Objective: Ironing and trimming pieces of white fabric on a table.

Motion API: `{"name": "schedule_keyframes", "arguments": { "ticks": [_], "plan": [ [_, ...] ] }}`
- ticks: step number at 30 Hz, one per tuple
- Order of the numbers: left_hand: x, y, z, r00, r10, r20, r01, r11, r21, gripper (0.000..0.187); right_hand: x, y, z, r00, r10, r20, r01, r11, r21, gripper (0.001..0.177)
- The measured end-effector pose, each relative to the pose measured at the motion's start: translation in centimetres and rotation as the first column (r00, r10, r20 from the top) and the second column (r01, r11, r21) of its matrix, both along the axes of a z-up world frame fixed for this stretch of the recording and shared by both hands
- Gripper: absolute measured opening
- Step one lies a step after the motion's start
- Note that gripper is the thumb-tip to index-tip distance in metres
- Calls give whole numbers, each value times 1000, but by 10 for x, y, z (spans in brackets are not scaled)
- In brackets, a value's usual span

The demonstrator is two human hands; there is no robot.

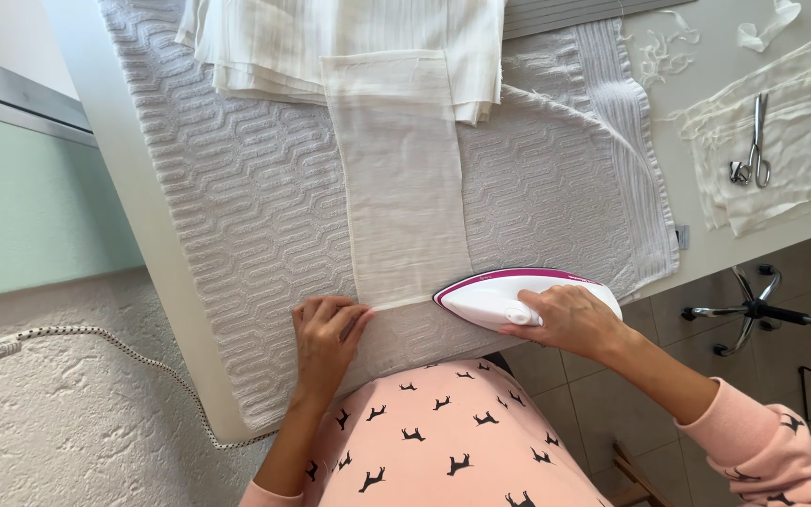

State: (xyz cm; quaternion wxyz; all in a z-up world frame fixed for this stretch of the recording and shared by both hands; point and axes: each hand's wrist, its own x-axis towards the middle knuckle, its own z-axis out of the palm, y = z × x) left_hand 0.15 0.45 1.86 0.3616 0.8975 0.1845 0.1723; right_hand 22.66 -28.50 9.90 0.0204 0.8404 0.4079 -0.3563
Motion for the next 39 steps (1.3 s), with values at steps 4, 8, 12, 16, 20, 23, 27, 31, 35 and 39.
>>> {"name": "schedule_keyframes", "arguments": {
  "ticks": [4,8,12,16,20,23,27,31,35,39],
  "plan": [
    [0,4,3,999,18,-43,-18,1000,2,10,-3,7,1,1000,4,-3,-4,1000,10,51],
    [2,6,-4,990,9,-138,-7,1000,15,18,-7,14,-4,1000,28,-6,-28,1000,6,52],
    [5,9,-2,976,-25,-216,34,999,41,22,-11,25,-6,999,45,-5,-45,999,10,54],
    [3,8,-11,967,-33,-252,50,997,63,23,-19,38,-8,999,52,-14,-52,998,27,54],
    [3,10,-12,960,-35,-276,54,997,59,25,-26,52,-7,997,64,-37,-63,997,38,55],
    [1,16,-7,966,-64,-252,73,997,25,23,-32,63,-5,996,74,-51,-72,997,38,55],
    [-25,11,28,980,-118,-163,118,993,-7,21,-40,77,-3,996,70,-63,-68,997,37,55],
    [-114,6,72,989,-121,-91,119,993,-22,19,-50,92,0,993,114,44,-119,980,160,61],
    [-131,26,113,991,-135,24,135,990,-25,18,-59,88,-9,996,81,-32,-78,994,76,56],
    [-94,28,158,971,-192,142,195,981,-4,17,-54,92,-10,988,147,-53,-147,989,20,58]
  ]
}}
